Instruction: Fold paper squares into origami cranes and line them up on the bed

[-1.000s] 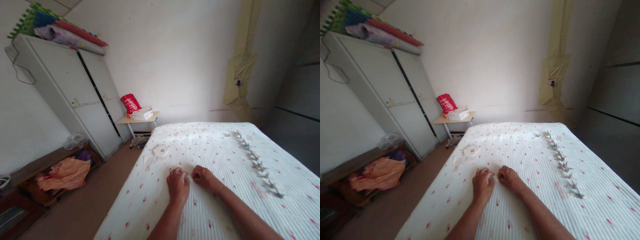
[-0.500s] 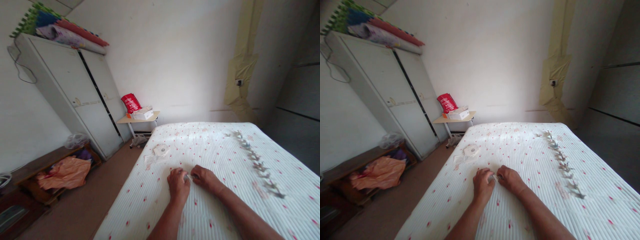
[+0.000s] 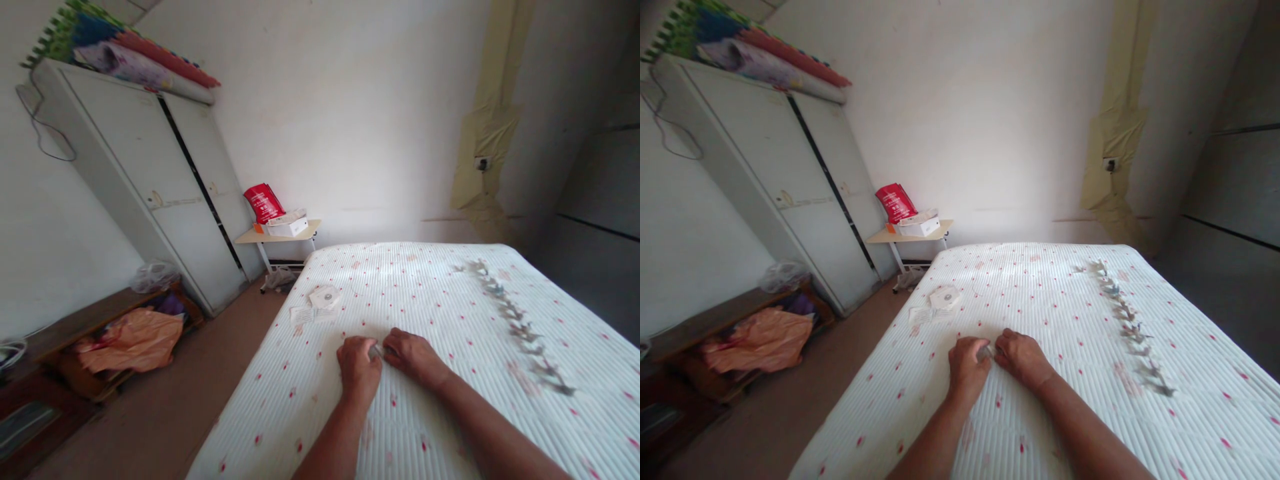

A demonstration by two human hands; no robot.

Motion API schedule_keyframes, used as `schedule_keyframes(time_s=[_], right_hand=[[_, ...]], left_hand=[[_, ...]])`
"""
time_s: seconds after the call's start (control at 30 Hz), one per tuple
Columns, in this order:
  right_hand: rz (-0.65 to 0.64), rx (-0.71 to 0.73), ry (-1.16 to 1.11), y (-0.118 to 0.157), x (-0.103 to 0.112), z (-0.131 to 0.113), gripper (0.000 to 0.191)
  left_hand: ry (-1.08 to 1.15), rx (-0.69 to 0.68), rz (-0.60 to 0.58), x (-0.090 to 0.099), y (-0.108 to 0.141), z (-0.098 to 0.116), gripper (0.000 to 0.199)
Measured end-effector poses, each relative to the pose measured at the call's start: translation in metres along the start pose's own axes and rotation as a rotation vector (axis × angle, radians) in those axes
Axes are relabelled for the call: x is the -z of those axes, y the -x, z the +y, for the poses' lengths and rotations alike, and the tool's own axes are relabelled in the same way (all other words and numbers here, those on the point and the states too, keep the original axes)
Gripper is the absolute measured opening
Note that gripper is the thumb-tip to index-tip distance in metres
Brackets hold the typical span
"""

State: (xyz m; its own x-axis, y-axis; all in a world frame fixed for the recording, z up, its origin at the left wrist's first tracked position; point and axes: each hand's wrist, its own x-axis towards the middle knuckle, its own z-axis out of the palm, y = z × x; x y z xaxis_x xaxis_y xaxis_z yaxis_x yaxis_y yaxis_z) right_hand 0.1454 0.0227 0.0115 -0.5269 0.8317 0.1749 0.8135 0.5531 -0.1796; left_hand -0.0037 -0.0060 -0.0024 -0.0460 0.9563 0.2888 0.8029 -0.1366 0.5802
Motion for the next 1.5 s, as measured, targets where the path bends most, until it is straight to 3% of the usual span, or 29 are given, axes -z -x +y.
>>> schedule_keyframes(time_s=[0.83, 1.33, 1.5], right_hand=[[0.103, -0.044, -0.05, -0.001, -0.005, -0.007, 0.012], [0.187, 0.013, -0.021, -0.002, -0.008, -0.011, 0.022], [0.217, -0.004, -0.091, -0.002, -0.007, -0.01, 0.024]], left_hand=[[0.294, 0.001, 0.075, -0.01, -0.003, -0.009, 0.032], [0.31, 0.044, 0.094, -0.011, -0.004, -0.011, 0.03], [0.266, 0.043, 0.084, -0.004, -0.002, -0.004, 0.032]])
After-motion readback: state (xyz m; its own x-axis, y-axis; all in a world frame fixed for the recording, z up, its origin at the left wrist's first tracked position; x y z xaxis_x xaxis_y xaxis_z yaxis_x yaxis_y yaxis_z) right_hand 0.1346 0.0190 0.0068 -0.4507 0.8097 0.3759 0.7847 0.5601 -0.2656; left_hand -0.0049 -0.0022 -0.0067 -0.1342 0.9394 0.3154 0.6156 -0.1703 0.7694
